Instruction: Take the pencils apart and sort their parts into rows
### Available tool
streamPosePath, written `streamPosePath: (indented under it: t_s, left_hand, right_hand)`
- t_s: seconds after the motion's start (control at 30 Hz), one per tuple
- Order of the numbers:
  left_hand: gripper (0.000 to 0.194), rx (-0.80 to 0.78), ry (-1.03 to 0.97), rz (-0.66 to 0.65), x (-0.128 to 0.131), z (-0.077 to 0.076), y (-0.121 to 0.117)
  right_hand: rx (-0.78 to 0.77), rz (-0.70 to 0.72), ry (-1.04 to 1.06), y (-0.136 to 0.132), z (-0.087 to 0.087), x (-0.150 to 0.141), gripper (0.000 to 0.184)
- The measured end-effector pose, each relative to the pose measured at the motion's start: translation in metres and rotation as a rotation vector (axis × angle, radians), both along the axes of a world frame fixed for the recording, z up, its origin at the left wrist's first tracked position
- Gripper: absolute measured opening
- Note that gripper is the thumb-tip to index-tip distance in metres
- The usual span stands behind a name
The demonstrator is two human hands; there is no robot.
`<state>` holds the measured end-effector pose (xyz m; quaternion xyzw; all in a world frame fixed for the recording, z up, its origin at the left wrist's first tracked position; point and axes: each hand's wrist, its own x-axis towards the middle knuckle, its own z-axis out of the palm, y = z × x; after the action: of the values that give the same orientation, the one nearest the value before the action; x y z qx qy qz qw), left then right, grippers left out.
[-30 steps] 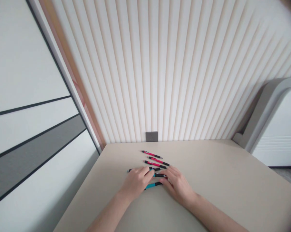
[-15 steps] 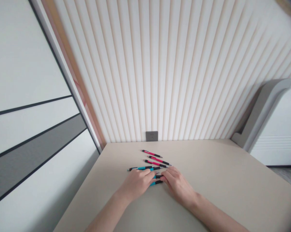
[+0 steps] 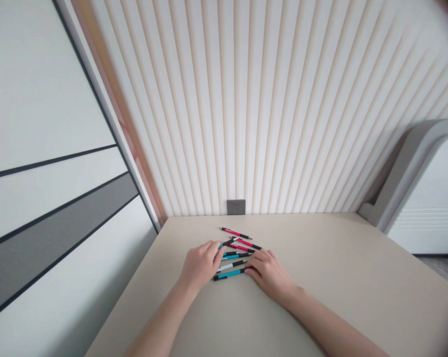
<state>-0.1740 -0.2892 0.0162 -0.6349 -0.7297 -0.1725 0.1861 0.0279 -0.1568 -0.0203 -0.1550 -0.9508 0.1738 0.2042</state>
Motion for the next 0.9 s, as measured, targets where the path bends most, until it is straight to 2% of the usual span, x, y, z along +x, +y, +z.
streamPosePath:
  t_s: [0.2,0.33,0.4,0.53,0.6,0.7,0.9]
  left_hand:
    - [0.028,-0.044,0.009,-0.044,0.015,-0.007,0.006]
    - [0.026,-0.070,0.004,-0.112,0.022,-0.014,0.010]
    - [0.025,-0.062,-0.005,-0.135,0.023,-0.017,0.011]
    - [0.022,-0.021,0.022,-0.153,0.019,-0.019,0.012]
    - [0.019,-0.009,0.064,-0.180,0.018,-0.019,0.011]
    - [0.014,-0.015,0.136,-0.253,0.021,-0.015,0.011]
    - [0.014,0.014,0.242,-0.360,0.034,-0.009,0.009]
  right_hand:
    - [0.082,-0.126,0.009,0.010,-0.004,-0.020,0.010]
    - [0.070,-0.170,0.017,0.014,-0.006,-0.026,0.009]
    - [0.043,-0.156,0.041,0.015,-0.006,-0.024,0.012]
    - [-0.008,-0.079,0.113,0.009,-0.001,-0.007,0.037]
    - [-0.059,-0.034,0.156,0.004,0.001,0.004,0.035]
    - [-0.133,0.025,0.195,-0.002,0.003,0.013,0.021]
    - [-0.154,0.055,0.144,-0.007,-0.003,0.006,0.033]
